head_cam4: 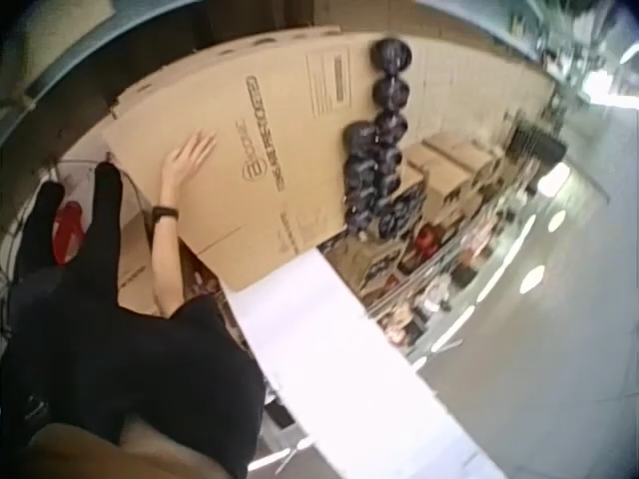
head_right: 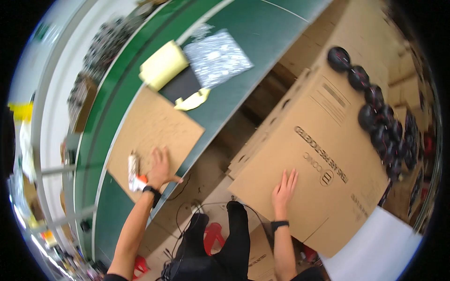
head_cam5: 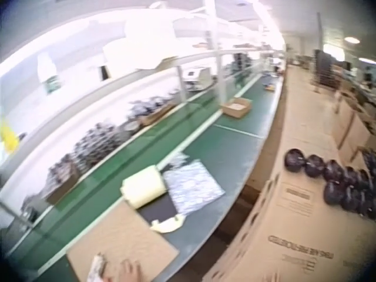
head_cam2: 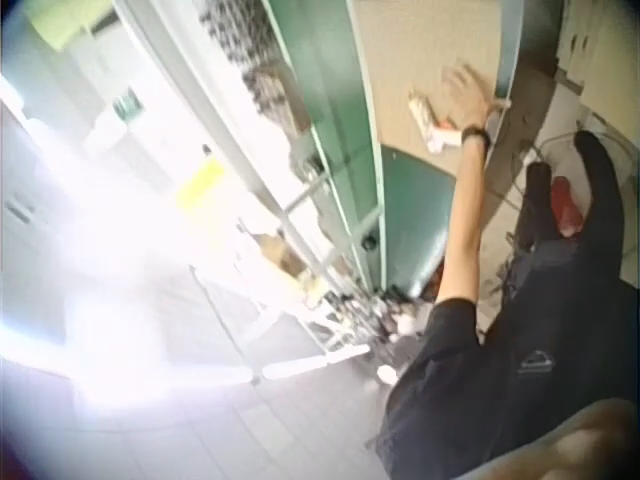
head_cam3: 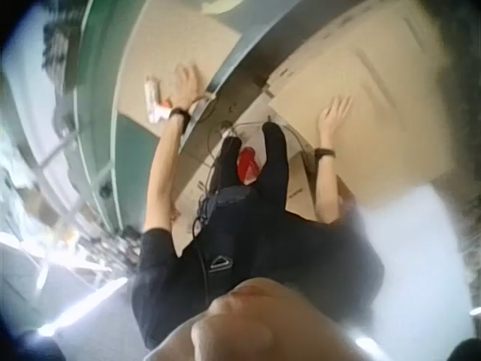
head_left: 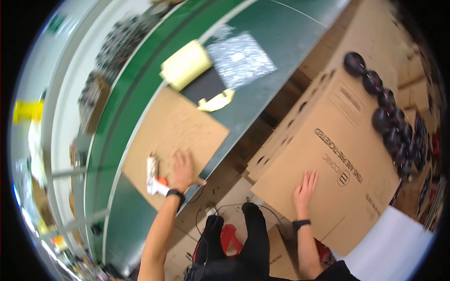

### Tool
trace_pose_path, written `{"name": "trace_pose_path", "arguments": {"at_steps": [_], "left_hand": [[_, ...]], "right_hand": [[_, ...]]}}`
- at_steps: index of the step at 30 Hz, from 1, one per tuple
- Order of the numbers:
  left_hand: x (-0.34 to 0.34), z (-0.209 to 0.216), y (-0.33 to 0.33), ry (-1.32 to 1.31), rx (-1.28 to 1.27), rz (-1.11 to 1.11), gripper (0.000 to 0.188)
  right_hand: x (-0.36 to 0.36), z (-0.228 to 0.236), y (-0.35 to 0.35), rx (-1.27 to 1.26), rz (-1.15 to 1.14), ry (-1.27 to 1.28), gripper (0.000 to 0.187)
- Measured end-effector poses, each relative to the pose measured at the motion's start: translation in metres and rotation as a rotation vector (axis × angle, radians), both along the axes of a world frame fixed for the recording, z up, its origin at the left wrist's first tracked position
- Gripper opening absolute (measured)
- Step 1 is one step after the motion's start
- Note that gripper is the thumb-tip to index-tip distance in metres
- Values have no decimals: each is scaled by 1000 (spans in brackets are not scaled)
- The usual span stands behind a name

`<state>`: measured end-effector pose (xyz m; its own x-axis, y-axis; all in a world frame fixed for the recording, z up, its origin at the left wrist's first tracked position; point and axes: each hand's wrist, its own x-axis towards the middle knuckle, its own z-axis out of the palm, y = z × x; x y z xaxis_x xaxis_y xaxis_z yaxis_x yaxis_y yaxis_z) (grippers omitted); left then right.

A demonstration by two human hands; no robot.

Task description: Applying hot glue to circular electronic housings and placing them on a cardboard box for assembly.

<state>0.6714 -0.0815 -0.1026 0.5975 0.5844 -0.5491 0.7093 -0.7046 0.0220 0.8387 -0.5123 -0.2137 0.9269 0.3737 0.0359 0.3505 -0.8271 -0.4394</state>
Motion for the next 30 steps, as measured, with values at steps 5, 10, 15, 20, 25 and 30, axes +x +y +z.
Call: {"name": "trace_pose_path", "arguments": {"at_steps": [5,10,15,20,25,30], "left_hand": [[-12,6,2,-27,40,79,158],[-15,14,-4,10,28,98,154],[-70,-31,-18,7,225,135,130],[-146,-29,-34,-111,219,-151,113],[-222,-7,-51,-316,92,15,81],[-342,14,-26,-867,85,264,21]], "right_hand": [[-116,38,13,-45,220,214,60],[-140,81,-10,-146,304,556,50],[-151,112,-60,27,119,610,39],[-214,130,-110,71,-122,600,29],[-287,107,-109,-47,-185,960,30],[-307,94,-66,-187,28,1193,32]]}}
